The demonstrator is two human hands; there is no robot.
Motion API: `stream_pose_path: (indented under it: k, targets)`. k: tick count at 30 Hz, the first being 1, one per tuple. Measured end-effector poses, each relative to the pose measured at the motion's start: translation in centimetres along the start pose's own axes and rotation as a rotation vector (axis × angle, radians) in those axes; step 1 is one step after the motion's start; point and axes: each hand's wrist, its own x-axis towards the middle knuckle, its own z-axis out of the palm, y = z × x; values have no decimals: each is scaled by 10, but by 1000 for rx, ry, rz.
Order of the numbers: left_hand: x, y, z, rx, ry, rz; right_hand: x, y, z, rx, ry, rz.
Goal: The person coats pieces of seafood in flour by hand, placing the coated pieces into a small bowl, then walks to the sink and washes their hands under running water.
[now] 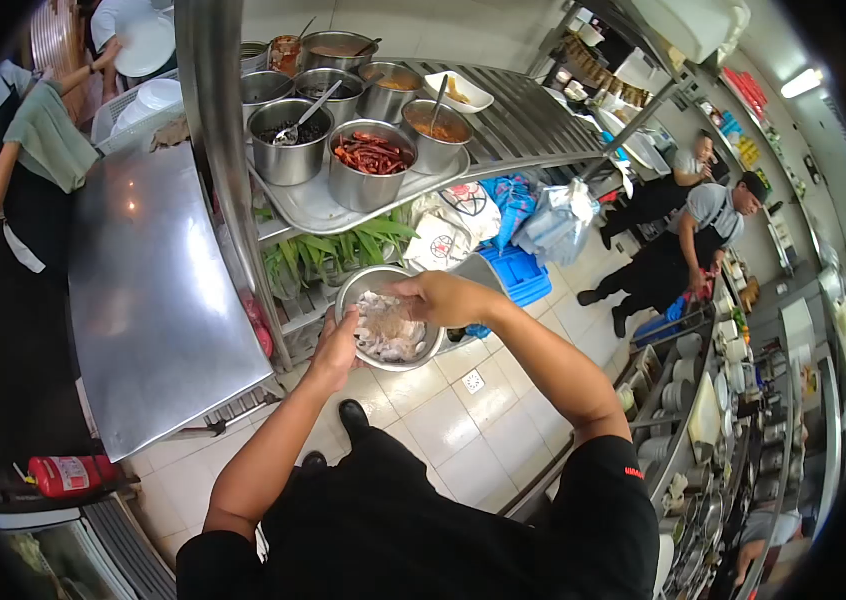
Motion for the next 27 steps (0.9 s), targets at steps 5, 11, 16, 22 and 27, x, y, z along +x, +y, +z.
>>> stream_pose_path:
  k: [5, 11, 16, 22, 27]
  targets:
    - [-5, -52, -19, -12, -85, 196, -36, -15, 75, -334, 210, -2]
    - [-50, -67, -15, 109, -65, 71, -67, -4, 116, -178, 501, 155]
    - [-64, -85, 5, 124, -215, 23, -104, -16, 136, -17, 568, 267]
    - [-77, -112, 33, 213, -263, -87, -123, 16, 174, -233, 620, 586]
    - [-80, -132, 46, 160, -375, -226, -175, -3, 180, 263, 703, 404]
